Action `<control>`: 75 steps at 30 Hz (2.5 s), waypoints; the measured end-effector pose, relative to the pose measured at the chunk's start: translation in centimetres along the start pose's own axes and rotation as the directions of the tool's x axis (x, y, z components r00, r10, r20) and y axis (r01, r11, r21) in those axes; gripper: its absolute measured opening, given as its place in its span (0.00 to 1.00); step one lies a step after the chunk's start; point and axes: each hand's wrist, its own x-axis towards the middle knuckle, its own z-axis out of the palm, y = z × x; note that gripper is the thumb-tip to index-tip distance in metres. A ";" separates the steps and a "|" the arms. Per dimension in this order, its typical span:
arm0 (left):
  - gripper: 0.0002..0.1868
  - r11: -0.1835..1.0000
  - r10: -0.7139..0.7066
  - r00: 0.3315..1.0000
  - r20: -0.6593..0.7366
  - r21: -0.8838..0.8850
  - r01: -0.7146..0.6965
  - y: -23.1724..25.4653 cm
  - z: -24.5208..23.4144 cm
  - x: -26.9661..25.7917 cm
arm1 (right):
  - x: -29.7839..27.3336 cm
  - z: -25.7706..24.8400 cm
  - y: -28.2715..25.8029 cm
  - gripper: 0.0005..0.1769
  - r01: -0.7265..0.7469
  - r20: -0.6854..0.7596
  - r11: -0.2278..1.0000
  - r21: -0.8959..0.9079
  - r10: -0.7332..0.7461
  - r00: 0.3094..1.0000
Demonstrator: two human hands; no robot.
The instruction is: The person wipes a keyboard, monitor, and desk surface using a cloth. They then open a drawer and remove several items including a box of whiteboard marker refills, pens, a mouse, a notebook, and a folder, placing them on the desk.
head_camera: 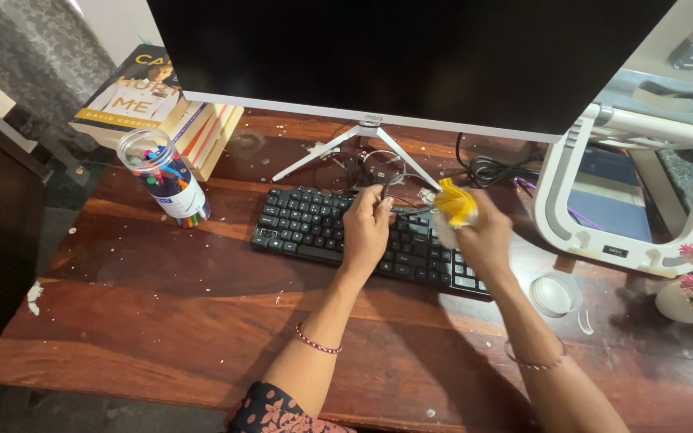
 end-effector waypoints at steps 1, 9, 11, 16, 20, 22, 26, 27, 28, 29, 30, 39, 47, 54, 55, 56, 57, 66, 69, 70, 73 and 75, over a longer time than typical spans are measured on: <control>0.11 1.000 -0.009 1.000 -0.004 -0.011 0.009 -0.1 -0.2 0.2 | -0.3 -0.8 0.1 0.21 -0.128 -0.023 0.973 0.194 0.135 0.991; 0.18 0.992 -0.121 0.988 -0.097 -0.049 0.116 -1.8 -1.2 1.4 | -6.5 -4.3 1.3 0.21 -0.125 0.072 0.987 0.104 0.118 0.990; 0.19 0.990 -0.119 0.986 -0.118 -0.087 0.109 -2.5 -1.4 1.7 | -8.7 -3.7 1.0 0.22 0.179 0.157 0.975 -0.128 -0.159 0.975; 0.23 0.998 -0.047 0.996 -0.076 -0.043 0.044 -3.5 -1.8 1.7 | -9.9 -2.6 -0.2 0.34 0.429 0.337 0.856 -0.288 -0.328 0.882; 0.21 0.984 0.043 0.997 -0.057 0.176 -0.032 -2.9 -2.0 1.6 | -8.4 -1.8 -0.8 0.31 0.510 0.321 0.809 -0.294 -0.418 0.849; 0.23 0.971 0.124 0.990 -0.068 0.215 -0.106 -2.0 -2.1 1.4 | -7.7 -1.4 -0.6 0.30 0.488 0.311 0.819 -0.303 -0.399 0.862; 0.22 0.953 0.133 0.990 -0.040 0.280 -0.117 0.2 -2.0 1.1 | -5.4 -2.1 1.3 0.32 0.297 0.164 0.941 -0.162 -0.272 0.948; 0.21 0.939 0.143 0.990 -0.015 0.318 -0.131 0.7 -2.0 0.9 | -4.1 -2.4 2.1 0.29 0.266 0.064 0.949 -0.171 -0.258 0.964; 0.20 0.924 0.153 0.988 0.009 0.355 -0.146 1.1 -1.7 0.8 | -2.6 -2.8 3.0 0.27 0.232 -0.036 0.956 -0.177 -0.242 0.970; 0.20 0.906 0.161 0.986 0.032 0.391 -0.161 1.5 -1.5 0.6 | -0.8 -3.5 3.9 0.29 0.308 -0.072 0.894 -0.327 -0.348 0.935; 0.19 0.881 0.197 0.979 0.060 0.427 -0.204 1.8 -1.2 0.5 | 1.0 -3.9 4.7 0.32 0.365 -0.088 0.804 -0.470 -0.454 0.886; 0.17 0.788 0.179 0.958 0.224 0.550 -0.276 2.6 -0.5 -0.2 | 14.1 -1.8 9.9 0.23 0.216 0.240 0.189 -0.958 0.114 0.964; 0.16 0.787 0.118 0.967 0.225 0.572 -0.229 1.8 -0.4 0.0 | 17.6 -1.4 14.1 0.26 0.265 0.300 0.260 -0.928 0.104 0.948; 0.15 0.764 0.148 0.964 0.223 0.592 -0.254 1.5 -0.4 0.0 | 13.5 -0.1 12.3 0.23 0.336 0.317 0.133 -0.933 -0.143 0.938; 0.15 0.762 0.154 0.962 0.224 0.593 -0.261 1.5 -0.3 0.0 | 12.7 -0.3 11.9 0.21 0.350 0.321 0.145 -0.926 -0.191 0.928; 0.15 0.759 0.161 0.961 0.226 0.594 -0.267 1.5 -0.3 0.0 | 12.1 -0.5 11.3 0.19 0.364 0.322 0.156 -0.918 -0.240 0.916; 0.15 0.759 0.148 0.963 0.227 0.598 -0.258 1.5 -0.3 0.0 | 11.7 -0.7 10.7 0.22 0.386 0.346 0.154 -0.910 -0.236 0.908; 0.14 0.755 0.123 0.965 0.233 0.609 -0.243 1.5 -0.2 0.0 | 8.5 -1.7 3.0 0.39 0.527 0.496 0.163 -0.834 -0.196 0.846; 0.15 0.761 0.128 0.965 0.230 0.601 -0.244 1.6 -0.2 0.0 | 7.9 -2.2 2.1 0.31 0.505 0.492 0.091 -0.859 -0.133 0.861; 0.15 0.763 0.133 0.965 0.227 0.598 -0.246 1.6 -0.3 0.0 | 7.7 -2.6 2.1 0.25 0.484 0.469 0.132 -0.865 -0.128 0.874; 0.14 0.770 0.143 0.964 0.224 0.586 -0.250 1.8 -0.4 0.0 | 7.3 -3.5 2.1 0.26 0.411 0.430 0.279 -0.868 0.006 0.903; 0.14 0.786 0.160 0.963 0.216 0.563 -0.257 2.0 -0.3 -0.2 | 7.2 -4.3 2.1 0.31 0.328 0.410 0.439 -0.836 0.103 0.906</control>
